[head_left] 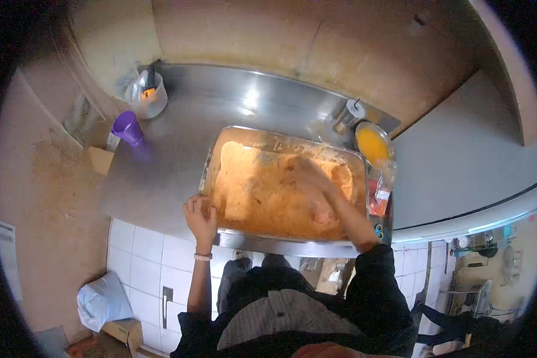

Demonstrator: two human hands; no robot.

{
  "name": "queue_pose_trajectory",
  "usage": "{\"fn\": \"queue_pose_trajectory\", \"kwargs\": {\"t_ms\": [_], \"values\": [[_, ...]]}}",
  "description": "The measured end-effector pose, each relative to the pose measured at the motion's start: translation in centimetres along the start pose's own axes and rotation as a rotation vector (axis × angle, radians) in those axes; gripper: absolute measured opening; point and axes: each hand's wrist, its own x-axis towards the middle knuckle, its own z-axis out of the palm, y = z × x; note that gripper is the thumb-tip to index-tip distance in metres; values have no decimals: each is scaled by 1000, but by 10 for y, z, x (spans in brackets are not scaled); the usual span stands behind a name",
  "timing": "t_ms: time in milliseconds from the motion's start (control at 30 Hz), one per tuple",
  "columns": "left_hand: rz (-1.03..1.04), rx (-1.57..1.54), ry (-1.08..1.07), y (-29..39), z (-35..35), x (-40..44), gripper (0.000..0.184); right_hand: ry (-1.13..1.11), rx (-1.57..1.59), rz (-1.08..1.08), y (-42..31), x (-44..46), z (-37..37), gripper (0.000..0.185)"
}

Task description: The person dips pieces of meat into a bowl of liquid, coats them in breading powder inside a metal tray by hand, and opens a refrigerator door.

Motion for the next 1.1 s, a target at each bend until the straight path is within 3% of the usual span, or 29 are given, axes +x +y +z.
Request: {"fn": "queue_pose_trajectory", "kwargs": {"t_ms": [100,200,300,333,400,467,533,600,667,733,767,867,933,1067,1100], "values": [[54,-25,24,-1,1,2,22,-109,-211,74,-24,-40,-32,41],[1,-33,14,6,-1,2,23,352,-170,-144,23,-43,8,35],[61,13,7,-8,4,-1,24,569,258,-263,63,-56,6,31],[28,-5,-21,-6,3,0,24,494,-157,-397,77,-75,-12,30],[25,-17,-18,-3,3,0,24,316,-291,-375,83,-101,-55,33],[-3,-12,-43,2,-1,2,25,251,-225,-178,69,-123,-111,33],[5,10,-35,2,0,3,25,307,-2,43,120,-121,-139,23],[32,28,-21,-7,4,2,26,428,122,-60,203,-103,-151,15],[16,15,-23,-7,5,2,24,503,-187,-344,250,-93,-163,17],[-24,11,-43,1,3,4,21,495,344,412,290,-79,-163,13],[-30,20,-41,1,5,2,21,486,347,406,318,-73,-153,13],[-21,14,23,3,7,2,19,800,503,279,371,-53,-120,18],[-32,27,7,4,6,3,20,614,-88,463,386,-45,-102,26],[-42,9,-21,1,6,3,21,429,-175,420,384,-44,-87,32],[-43,9,-23,1,8,2,21,498,-251,432,371,-48,-90,31]]}}
